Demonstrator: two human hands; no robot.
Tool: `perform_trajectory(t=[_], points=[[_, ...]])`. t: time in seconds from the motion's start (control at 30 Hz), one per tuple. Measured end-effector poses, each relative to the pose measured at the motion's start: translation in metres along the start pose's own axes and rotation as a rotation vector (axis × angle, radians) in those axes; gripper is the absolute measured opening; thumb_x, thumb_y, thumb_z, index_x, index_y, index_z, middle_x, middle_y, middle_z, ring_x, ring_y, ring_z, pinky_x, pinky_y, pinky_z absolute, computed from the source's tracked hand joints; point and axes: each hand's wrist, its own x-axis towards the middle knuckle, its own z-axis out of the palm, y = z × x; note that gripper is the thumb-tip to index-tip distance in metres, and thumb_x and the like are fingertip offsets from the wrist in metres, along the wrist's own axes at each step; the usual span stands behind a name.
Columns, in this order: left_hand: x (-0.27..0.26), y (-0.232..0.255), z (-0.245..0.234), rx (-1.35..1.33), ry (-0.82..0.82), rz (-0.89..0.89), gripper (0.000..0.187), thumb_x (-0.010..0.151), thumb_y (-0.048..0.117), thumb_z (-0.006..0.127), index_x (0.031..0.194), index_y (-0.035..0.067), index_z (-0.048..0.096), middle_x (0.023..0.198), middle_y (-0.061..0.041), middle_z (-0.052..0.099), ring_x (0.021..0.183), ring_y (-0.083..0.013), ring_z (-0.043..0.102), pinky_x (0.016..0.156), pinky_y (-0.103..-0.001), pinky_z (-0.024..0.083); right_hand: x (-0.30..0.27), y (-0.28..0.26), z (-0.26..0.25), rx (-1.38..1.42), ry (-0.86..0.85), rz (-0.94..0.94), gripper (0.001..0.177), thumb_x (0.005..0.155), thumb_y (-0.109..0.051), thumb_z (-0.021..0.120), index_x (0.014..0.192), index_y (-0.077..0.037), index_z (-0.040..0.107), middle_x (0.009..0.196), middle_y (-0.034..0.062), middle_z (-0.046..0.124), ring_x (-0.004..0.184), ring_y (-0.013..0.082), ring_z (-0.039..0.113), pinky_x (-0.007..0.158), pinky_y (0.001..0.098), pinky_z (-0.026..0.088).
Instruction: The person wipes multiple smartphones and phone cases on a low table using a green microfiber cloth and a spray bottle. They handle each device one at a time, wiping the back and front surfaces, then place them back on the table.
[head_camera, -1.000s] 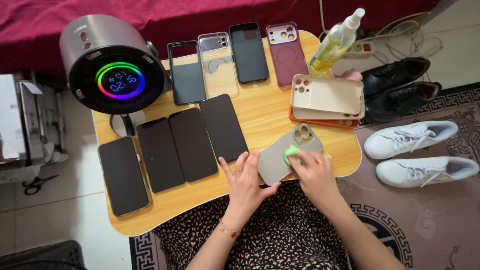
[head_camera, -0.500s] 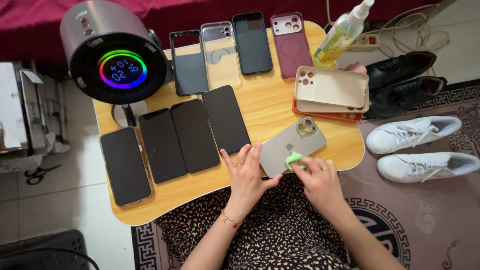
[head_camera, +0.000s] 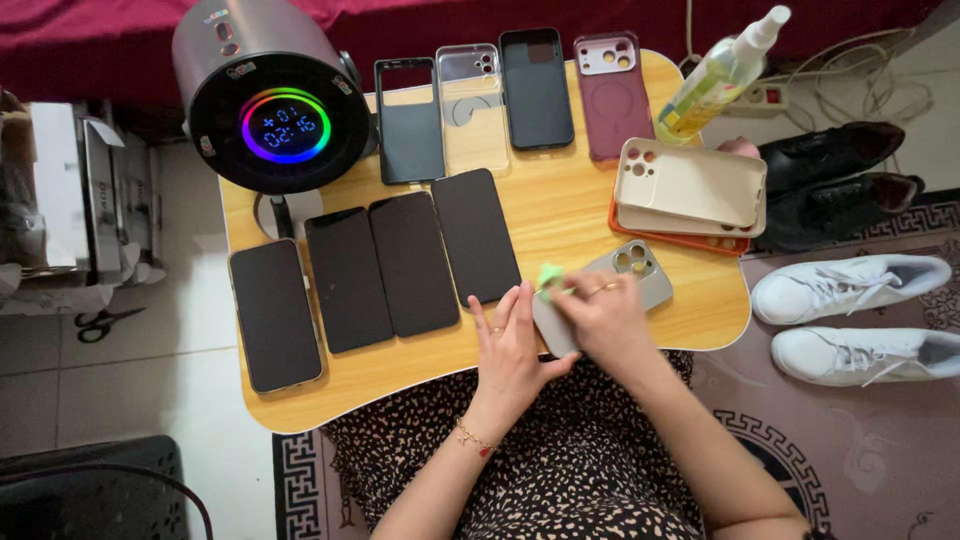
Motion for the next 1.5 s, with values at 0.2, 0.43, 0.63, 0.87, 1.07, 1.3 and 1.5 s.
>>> perform_trajectory(t=[0.2,0.43,0.63,0.87,1.07,1.3,1.5], points=[[-0.001,0.0,0.0,0.038,0.012,0.021,0.124,0.066,0.049,0.092,0.154,-0.007,0.026,0.146,-0.016,0.05,0.141,-0.0284,0.045,0.122,-0.072,0.004,-0.001,0.019,-0.01,-0.074,0.034,0.146,0.035,0.085,-0.009,0.064,0.117,-0.018,0.073,0.113,0.0046,0.069,0.107,0.0255,0.064,0.093,0.0434,0.042],[0.001,0.0,-0.001,0.026,-0.001,-0.004,0.125,0.063,0.052,0.09,0.153,-0.009,0.027,0.143,-0.016,0.053,0.142,-0.0295,0.045,0.122,-0.073,0.005,-0.004,-0.026,0.0,0.056,0.0,0.018,0.035,0.081,-0.014,0.066,0.116,-0.013,0.072,0.11,0.0059,0.069,0.104,0.0245,0.063,0.089,0.0459,0.041],[0.0,0.0,-0.002,0.078,0.018,0.025,0.118,0.068,0.052,0.091,0.151,-0.007,0.032,0.143,-0.015,0.053,0.141,-0.0283,0.045,0.123,-0.074,0.006,-0.005,0.026,-0.013,-0.111,0.022,0.244,0.035,0.082,-0.007,0.064,0.113,-0.017,0.074,0.108,0.003,0.069,0.101,0.0246,0.062,0.087,0.0456,0.04],[-0.003,-0.004,0.006,0.184,-0.002,-0.003,0.114,0.062,0.044,0.09,0.151,-0.004,0.036,0.146,-0.009,0.053,0.142,-0.024,0.047,0.122,-0.075,0.006,-0.019,-0.042,0.004,0.033,0.022,0.023,0.024,0.082,-0.016,0.065,0.105,-0.011,0.07,0.113,0.0061,0.066,0.103,0.0244,0.063,0.09,0.0452,0.042],[-0.001,-0.002,0.007,0.164,0.043,0.022,0.106,0.063,0.049,0.089,0.144,-0.002,0.043,0.145,-0.009,0.053,0.139,-0.0238,0.048,0.122,-0.075,0.006,-0.022,-0.028,-0.002,0.094,0.007,-0.007,0.033,0.082,-0.015,0.065,0.113,-0.016,0.074,0.112,0.0036,0.066,0.1,0.024,0.062,0.089,0.0439,0.042],[0.005,0.007,-0.001,0.138,0.071,0.01,0.11,0.069,0.062,0.085,0.144,-0.005,0.042,0.139,-0.011,0.055,0.136,-0.0257,0.049,0.122,-0.074,0.007,-0.015,0.023,-0.013,-0.104,0.033,0.233,0.034,0.087,-0.007,0.064,0.117,-0.018,0.075,0.11,0.0024,0.066,0.101,0.0246,0.061,0.087,0.0442,0.041],[0.003,0.003,0.003,0.058,0.076,-0.038,0.109,0.066,0.062,0.085,0.142,-0.004,0.044,0.132,-0.013,0.058,0.132,-0.0263,0.053,0.12,-0.075,0.005,-0.015,-0.005,-0.008,0.003,-0.029,0.194,0.035,0.083,-0.012,0.066,0.117,-0.014,0.074,0.113,0.0068,0.066,0.101,0.0256,0.06,0.089,0.0443,0.043]])
